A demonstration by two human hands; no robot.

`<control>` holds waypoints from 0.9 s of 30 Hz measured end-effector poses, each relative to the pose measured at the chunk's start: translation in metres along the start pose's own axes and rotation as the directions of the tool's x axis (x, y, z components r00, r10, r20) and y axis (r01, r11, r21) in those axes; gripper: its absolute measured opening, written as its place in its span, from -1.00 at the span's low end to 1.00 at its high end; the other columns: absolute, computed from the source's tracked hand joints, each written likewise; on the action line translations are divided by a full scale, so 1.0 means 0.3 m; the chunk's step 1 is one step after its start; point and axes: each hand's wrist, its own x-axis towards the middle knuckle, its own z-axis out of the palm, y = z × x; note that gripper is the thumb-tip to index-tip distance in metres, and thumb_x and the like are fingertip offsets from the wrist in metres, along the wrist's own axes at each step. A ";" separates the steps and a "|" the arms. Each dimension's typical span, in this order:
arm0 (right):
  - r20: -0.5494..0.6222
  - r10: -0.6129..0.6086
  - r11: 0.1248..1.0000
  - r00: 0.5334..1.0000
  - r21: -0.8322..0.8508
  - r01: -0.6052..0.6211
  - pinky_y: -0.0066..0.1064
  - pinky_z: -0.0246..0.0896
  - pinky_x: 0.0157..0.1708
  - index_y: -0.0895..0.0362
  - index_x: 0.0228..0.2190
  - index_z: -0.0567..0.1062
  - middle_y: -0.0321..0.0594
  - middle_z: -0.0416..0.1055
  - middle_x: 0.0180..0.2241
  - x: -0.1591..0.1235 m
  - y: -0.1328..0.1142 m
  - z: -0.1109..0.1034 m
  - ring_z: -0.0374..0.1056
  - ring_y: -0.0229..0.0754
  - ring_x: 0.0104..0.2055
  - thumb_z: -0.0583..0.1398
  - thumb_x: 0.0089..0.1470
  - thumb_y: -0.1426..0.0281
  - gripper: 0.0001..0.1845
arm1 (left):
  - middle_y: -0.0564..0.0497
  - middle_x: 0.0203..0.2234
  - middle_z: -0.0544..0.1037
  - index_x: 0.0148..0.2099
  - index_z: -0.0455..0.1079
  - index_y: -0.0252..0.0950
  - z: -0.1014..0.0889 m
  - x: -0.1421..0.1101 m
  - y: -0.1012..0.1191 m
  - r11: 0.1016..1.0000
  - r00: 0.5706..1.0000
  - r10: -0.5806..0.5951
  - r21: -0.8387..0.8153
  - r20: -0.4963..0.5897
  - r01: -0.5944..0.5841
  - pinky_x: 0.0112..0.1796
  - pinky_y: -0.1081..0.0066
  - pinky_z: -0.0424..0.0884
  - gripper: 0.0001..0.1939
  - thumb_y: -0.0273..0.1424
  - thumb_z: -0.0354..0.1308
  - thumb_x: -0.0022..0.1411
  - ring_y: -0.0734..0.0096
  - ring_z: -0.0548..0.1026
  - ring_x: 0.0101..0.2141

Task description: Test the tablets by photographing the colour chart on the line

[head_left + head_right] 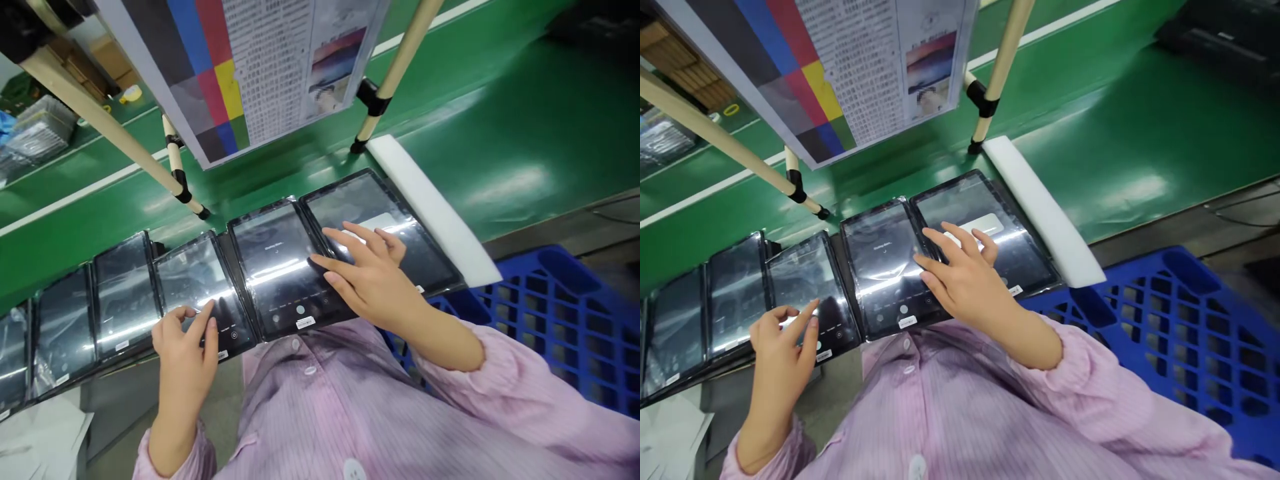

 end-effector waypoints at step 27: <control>-0.438 0.123 0.955 0.891 -0.193 -0.226 -0.04 0.25 0.02 0.18 -0.22 0.66 0.06 0.45 0.04 -0.096 0.340 -0.067 0.38 0.08 0.12 -0.02 0.33 0.21 -0.50 | -0.23 -0.13 0.36 0.02 0.57 -0.24 0.013 0.055 0.053 0.986 0.990 -0.140 0.096 -0.001 0.139 -0.06 0.02 0.26 -0.69 -0.42 0.07 0.35 0.04 0.30 -0.10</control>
